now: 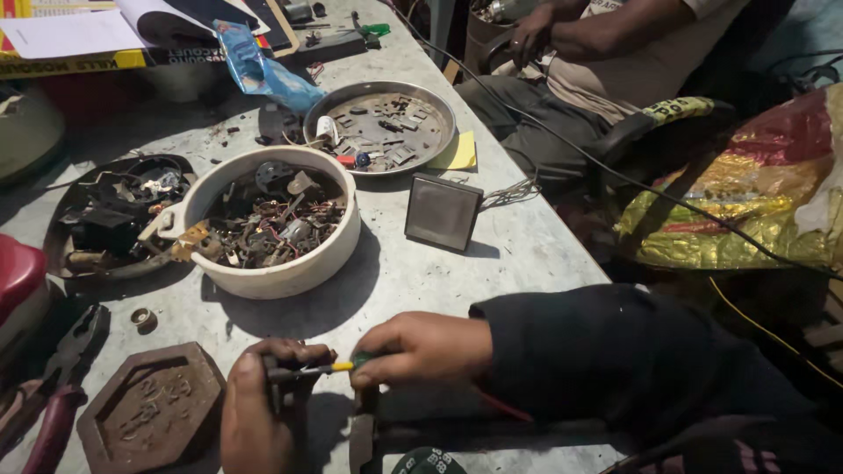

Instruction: The person sorts through a container of electronic scrap and selects a small component. They then use a screwdriver to manipulate and disassemble the component on a cluttered workbench.

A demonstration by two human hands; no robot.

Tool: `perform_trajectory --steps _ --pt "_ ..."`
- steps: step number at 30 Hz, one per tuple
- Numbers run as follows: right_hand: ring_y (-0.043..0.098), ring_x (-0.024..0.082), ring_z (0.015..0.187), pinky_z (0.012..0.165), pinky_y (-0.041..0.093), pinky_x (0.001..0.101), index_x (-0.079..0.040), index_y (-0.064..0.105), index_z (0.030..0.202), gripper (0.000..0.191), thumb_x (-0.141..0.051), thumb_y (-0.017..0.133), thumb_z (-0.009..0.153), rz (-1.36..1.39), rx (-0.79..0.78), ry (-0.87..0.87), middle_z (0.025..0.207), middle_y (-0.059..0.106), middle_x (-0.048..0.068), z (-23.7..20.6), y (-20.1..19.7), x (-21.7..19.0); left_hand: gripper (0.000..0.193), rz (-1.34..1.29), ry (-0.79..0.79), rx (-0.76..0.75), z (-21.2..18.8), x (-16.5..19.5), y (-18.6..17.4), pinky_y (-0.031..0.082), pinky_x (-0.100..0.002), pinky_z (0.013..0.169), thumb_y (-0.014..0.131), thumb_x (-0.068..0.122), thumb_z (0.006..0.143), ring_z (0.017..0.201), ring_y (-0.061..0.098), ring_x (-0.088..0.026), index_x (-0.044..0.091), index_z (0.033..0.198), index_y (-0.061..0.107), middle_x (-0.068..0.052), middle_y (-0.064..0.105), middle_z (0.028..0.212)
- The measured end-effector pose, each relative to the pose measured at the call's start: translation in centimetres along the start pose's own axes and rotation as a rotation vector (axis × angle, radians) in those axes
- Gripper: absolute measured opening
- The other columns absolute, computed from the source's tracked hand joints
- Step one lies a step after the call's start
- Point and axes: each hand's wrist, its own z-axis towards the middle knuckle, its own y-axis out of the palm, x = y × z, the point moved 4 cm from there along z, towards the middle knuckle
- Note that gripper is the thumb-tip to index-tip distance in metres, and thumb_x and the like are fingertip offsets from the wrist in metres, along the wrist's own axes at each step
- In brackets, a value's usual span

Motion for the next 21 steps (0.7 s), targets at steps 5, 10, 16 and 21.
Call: perform_trajectory --steps 5,10,16,21 --pt "0.069 0.024 0.073 0.060 0.052 0.0382 -0.006 0.067 0.124 0.040 -0.023 0.070 0.088 -0.967 0.072 -0.118 0.089 0.068 0.005 -0.6 0.4 -2.7 0.040 0.055 -0.087 0.238 -0.5 -0.1 0.5 0.054 -0.052 0.094 0.033 0.034 0.109 0.097 0.064 -0.032 -0.001 0.111 0.053 -0.016 0.057 0.098" --pt "0.070 0.029 0.084 0.067 0.053 0.0414 -0.009 0.067 0.115 0.035 -0.038 0.068 0.094 -0.596 0.205 -0.098 0.094 0.070 0.008 -0.4 -0.3 -2.8 0.041 0.052 -0.141 0.210 0.0 0.1 0.4 0.054 -0.048 0.096 0.033 0.034 0.109 0.098 0.066 -0.033 -0.002 0.108 0.053 -0.020 0.063 0.098" --pt "0.065 0.033 0.083 0.072 0.054 0.0409 -0.005 0.071 0.116 0.032 -0.033 0.062 0.104 0.323 -0.138 0.344 0.089 0.068 0.012 -0.1 0.5 0.8 0.038 -0.039 -0.121 0.016 0.5 -0.3 -0.5 0.052 -0.049 0.098 0.035 0.031 0.112 0.103 0.067 -0.034 -0.003 0.109 0.052 -0.017 0.061 0.103" --pt "0.070 0.032 0.078 0.067 0.052 0.0429 -0.006 0.070 0.111 0.030 -0.024 0.073 0.088 -0.546 0.135 -0.076 0.086 0.072 0.011 -0.4 -0.2 -1.5 0.044 0.091 -0.045 -0.035 0.2 -0.3 -0.5 0.051 -0.043 0.099 0.034 0.037 0.111 0.102 0.067 -0.028 -0.001 0.111 0.055 -0.019 0.067 0.102"
